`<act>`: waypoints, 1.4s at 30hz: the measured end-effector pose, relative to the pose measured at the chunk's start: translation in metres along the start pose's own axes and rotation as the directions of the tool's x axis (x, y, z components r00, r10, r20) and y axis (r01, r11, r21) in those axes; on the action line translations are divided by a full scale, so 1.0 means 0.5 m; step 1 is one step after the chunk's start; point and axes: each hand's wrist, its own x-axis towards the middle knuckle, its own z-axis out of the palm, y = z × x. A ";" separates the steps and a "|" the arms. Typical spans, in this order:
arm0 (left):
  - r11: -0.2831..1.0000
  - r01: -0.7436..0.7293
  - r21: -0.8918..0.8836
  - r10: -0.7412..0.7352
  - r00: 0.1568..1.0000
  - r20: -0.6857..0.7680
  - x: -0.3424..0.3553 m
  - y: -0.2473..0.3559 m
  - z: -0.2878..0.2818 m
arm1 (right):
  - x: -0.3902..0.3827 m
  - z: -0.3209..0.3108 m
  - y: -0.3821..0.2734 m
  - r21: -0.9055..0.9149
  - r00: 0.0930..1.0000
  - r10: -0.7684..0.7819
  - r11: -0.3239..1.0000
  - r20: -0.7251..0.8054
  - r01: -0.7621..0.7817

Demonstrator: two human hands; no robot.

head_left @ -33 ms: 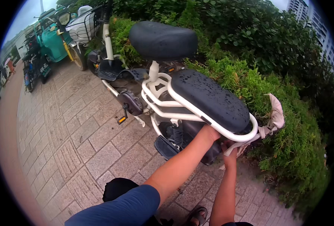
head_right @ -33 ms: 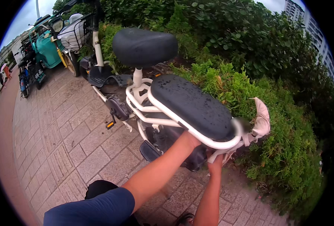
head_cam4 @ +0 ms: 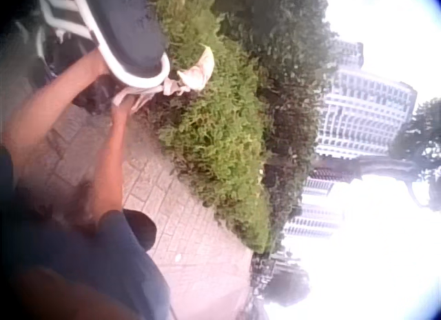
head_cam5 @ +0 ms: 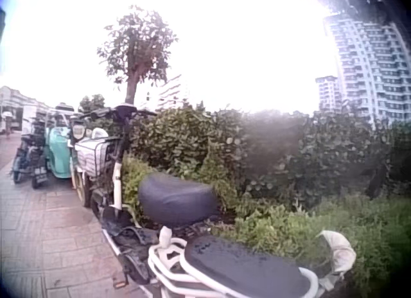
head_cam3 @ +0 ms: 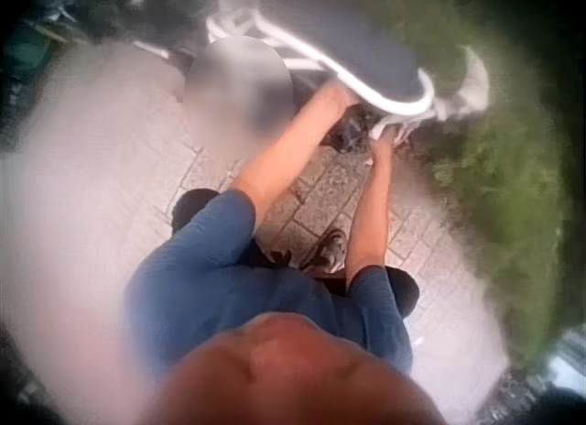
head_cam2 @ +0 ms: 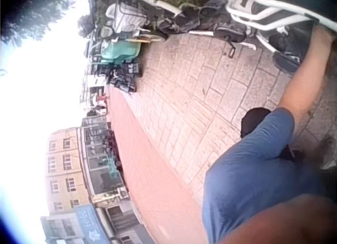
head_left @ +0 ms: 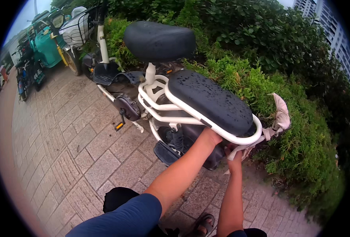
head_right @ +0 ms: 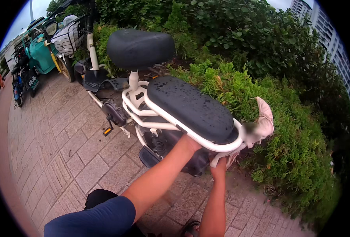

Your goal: The person unscrews and removes the rear seat assembly of an electric scooter using a screwdriver, revealing the internal wiring and battery compartment.

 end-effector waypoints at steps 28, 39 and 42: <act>0.997 0.053 -0.052 -0.049 0.996 0.069 0.025 0.054 -0.001 | -0.081 -0.355 -0.286 -0.686 0.694 0.527 0.725 0.491 -0.065; 0.999 -0.040 -0.021 0.040 0.999 0.008 -0.005 0.059 0.057 | -0.109 -0.375 -0.244 -0.691 0.682 0.515 0.722 0.519 -0.019; 0.998 -0.061 -0.008 0.061 0.998 -0.003 -0.016 0.061 0.064 | -0.107 -0.375 -0.257 -0.691 0.683 0.525 0.722 0.508 -0.040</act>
